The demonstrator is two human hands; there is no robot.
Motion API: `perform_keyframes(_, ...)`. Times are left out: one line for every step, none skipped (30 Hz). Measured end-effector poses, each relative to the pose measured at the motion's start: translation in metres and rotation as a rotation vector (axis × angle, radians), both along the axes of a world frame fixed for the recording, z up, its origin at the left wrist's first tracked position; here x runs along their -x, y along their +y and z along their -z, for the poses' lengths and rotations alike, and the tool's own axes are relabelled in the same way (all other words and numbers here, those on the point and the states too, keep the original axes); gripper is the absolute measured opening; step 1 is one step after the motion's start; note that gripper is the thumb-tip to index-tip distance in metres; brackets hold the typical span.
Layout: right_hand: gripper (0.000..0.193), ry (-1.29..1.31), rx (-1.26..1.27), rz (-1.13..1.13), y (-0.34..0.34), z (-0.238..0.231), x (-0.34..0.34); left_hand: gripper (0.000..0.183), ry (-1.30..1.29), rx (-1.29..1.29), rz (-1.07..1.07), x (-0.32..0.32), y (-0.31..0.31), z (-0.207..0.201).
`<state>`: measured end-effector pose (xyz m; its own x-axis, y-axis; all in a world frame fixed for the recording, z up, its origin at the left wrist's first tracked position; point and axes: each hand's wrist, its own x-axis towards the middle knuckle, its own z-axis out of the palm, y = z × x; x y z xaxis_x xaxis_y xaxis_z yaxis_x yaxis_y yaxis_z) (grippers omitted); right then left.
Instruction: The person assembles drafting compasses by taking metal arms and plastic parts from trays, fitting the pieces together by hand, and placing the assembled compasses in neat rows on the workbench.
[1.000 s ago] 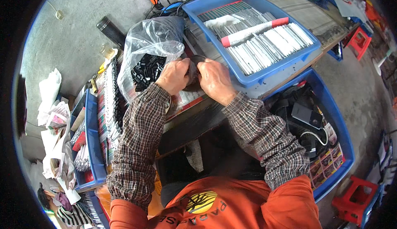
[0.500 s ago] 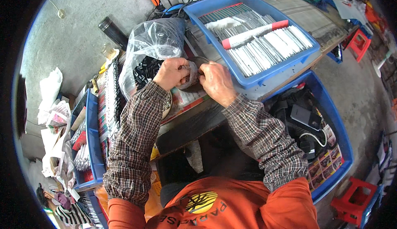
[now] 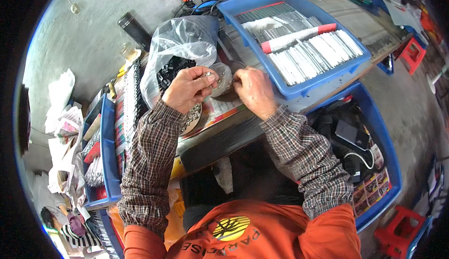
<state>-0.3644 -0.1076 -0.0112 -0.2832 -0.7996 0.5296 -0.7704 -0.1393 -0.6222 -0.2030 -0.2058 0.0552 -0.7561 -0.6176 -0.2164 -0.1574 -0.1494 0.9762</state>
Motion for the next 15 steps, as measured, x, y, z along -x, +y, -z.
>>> perform_keyframes(0.014, -0.006, 0.014, 0.011, 0.000, 0.000, -0.001, 0.011, 0.017, -0.033, 0.017, -0.006, 0.004, -0.005)
perform_keyframes(0.014, -0.014, 0.027, 0.021, -0.002, 0.001, 0.000, 0.011, 0.033, -0.065, 0.033, -0.013, 0.007, -0.008)
perform_keyframes(0.015, -0.011, 0.043, 0.005, -0.003, 0.004, 0.002, 0.011, 0.059, -0.065, 0.055, -0.021, 0.006, -0.008)
perform_keyframes(0.017, -0.001, 0.054, -0.017, -0.002, 0.001, 0.002, 0.010, 0.051, -0.074, 0.043, -0.031, 0.010, -0.015)
perform_keyframes(0.018, 0.003, 0.037, -0.016, -0.002, -0.001, 0.004, 0.010, 0.058, -0.094, 0.054, -0.042, 0.011, -0.022)
perform_keyframes(0.019, 0.011, 0.019, -0.005, 0.000, -0.002, 0.007, 0.010, 0.068, -0.115, 0.075, -0.052, 0.011, -0.026)
perform_keyframes(0.019, 0.005, -0.001, -0.008, 0.001, -0.003, 0.009, 0.009, 0.063, -0.098, 0.081, -0.064, 0.010, -0.028)
perform_keyframes(0.019, 0.000, -0.021, -0.010, 0.002, -0.003, 0.010, 0.010, 0.024, -0.071, 0.047, -0.075, 0.010, -0.029)
perform_keyframes(0.020, -0.055, -0.024, -0.015, 0.001, -0.004, 0.009, 0.010, -0.001, -0.042, 0.021, -0.089, 0.008, -0.030)
perform_keyframes(0.021, -0.050, -0.024, -0.012, 0.003, -0.006, 0.009, 0.011, -0.026, -0.014, -0.003, -0.102, 0.008, -0.031)
perform_keyframes(0.021, -0.064, -0.037, -0.012, 0.002, -0.005, 0.008, 0.011, -0.090, 0.009, -0.081, -0.112, 0.010, -0.033)
perform_keyframes(0.021, -0.074, -0.051, -0.012, 0.001, -0.003, 0.008, 0.011, -0.091, 0.007, -0.091, -0.125, 0.008, -0.028)
perform_keyframes(0.021, -0.069, -0.064, -0.011, 0.001, -0.004, 0.007, 0.011, -0.088, 0.012, -0.082, -0.139, 0.005, -0.021)
perform_keyframes(0.021, -0.068, -0.064, -0.019, 0.001, -0.004, 0.007, 0.011, -0.083, 0.017, -0.071, -0.149, 0.003, -0.015)
perform_keyframes(0.021, -0.075, -0.055, -0.026, 0.000, -0.003, 0.007, 0.010, -0.118, 0.021, -0.085, -0.156, 0.004, -0.012)
